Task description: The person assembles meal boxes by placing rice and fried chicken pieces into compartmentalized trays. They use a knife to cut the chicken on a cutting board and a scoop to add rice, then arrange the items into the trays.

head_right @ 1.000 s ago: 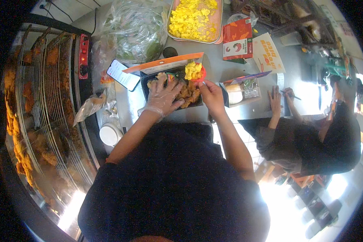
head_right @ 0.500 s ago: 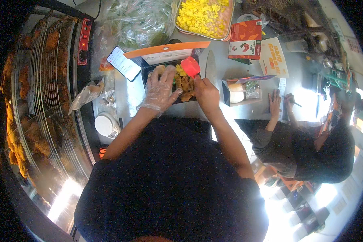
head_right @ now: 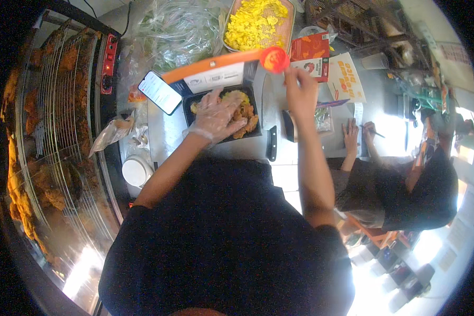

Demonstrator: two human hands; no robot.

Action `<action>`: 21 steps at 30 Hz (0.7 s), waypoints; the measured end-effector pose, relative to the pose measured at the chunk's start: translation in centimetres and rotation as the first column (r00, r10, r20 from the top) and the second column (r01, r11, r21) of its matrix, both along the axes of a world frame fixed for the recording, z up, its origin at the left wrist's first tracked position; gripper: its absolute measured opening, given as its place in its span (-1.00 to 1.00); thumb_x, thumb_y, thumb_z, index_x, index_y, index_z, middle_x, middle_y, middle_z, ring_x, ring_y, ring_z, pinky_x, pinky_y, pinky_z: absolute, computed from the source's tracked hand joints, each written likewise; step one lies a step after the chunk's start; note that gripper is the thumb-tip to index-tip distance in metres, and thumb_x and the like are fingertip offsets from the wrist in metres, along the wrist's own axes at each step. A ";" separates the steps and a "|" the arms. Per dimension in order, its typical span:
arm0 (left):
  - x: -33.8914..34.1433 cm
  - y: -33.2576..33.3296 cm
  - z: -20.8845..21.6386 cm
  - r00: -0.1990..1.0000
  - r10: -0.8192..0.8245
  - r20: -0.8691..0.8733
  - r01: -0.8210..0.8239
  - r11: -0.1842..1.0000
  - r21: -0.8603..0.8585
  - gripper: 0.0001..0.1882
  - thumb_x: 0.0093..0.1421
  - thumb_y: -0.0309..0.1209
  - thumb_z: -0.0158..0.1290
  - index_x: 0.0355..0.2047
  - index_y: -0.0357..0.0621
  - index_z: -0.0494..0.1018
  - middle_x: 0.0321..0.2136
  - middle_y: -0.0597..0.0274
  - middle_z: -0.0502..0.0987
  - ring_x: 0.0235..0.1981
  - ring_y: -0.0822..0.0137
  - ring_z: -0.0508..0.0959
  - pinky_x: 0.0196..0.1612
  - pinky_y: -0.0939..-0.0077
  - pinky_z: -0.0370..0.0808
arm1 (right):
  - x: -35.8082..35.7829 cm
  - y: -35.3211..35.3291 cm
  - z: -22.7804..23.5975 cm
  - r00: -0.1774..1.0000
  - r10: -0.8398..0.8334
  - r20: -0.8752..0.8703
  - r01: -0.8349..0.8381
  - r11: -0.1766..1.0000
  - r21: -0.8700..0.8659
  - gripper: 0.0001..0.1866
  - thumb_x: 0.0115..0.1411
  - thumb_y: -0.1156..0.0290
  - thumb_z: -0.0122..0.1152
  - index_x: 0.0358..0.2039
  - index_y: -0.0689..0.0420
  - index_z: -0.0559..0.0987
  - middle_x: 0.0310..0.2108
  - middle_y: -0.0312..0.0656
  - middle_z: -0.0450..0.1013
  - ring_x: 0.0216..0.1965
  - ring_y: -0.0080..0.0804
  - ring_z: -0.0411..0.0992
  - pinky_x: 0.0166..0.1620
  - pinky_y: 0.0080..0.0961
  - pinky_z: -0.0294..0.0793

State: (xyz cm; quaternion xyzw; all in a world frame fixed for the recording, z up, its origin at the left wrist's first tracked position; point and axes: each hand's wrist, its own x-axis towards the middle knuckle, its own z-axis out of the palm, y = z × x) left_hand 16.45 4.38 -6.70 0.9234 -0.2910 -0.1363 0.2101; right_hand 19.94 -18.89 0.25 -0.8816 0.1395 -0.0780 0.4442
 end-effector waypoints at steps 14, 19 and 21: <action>-8.6 10.5 -1.5 0.791 0.530 -0.306 -0.610 0.646 -0.459 -0.56 0.18 -0.36 0.08 0.08 -0.15 0.35 0.07 0.01 0.39 0.12 0.09 0.35 0.21 0.25 0.23 | 12.9 -7.8 -0.3 0.966 0.120 -0.228 -0.018 0.914 0.405 -0.71 0.16 0.29 0.13 -0.27 0.26 0.60 -0.39 -0.23 0.54 -0.41 -0.59 0.48 -0.37 -0.67 0.43; -9.0 9.4 -6.7 0.593 0.589 -0.549 -0.805 0.441 -0.396 -0.47 0.27 -0.27 0.00 0.19 -0.21 0.19 0.09 -0.05 0.31 0.11 0.08 0.34 0.17 0.23 0.27 | 6.8 -8.6 -0.3 0.964 -0.009 0.265 0.150 0.843 -0.516 -0.69 0.22 0.29 0.09 -0.22 0.31 0.55 -0.33 -0.10 0.55 -0.29 -0.36 0.51 -0.19 -0.51 0.47; -7.9 8.3 -6.7 0.624 0.619 -0.477 -0.780 0.536 -0.324 -0.48 0.27 -0.25 -0.03 0.18 -0.21 0.22 0.06 -0.13 0.32 0.09 0.00 0.35 0.15 0.20 0.27 | -0.4 -7.2 2.0 0.877 -0.231 0.420 0.349 0.909 -0.229 -0.72 0.20 0.33 0.14 -0.22 0.32 0.54 -0.31 -0.04 0.53 -0.25 -0.30 0.50 -0.13 -0.47 0.46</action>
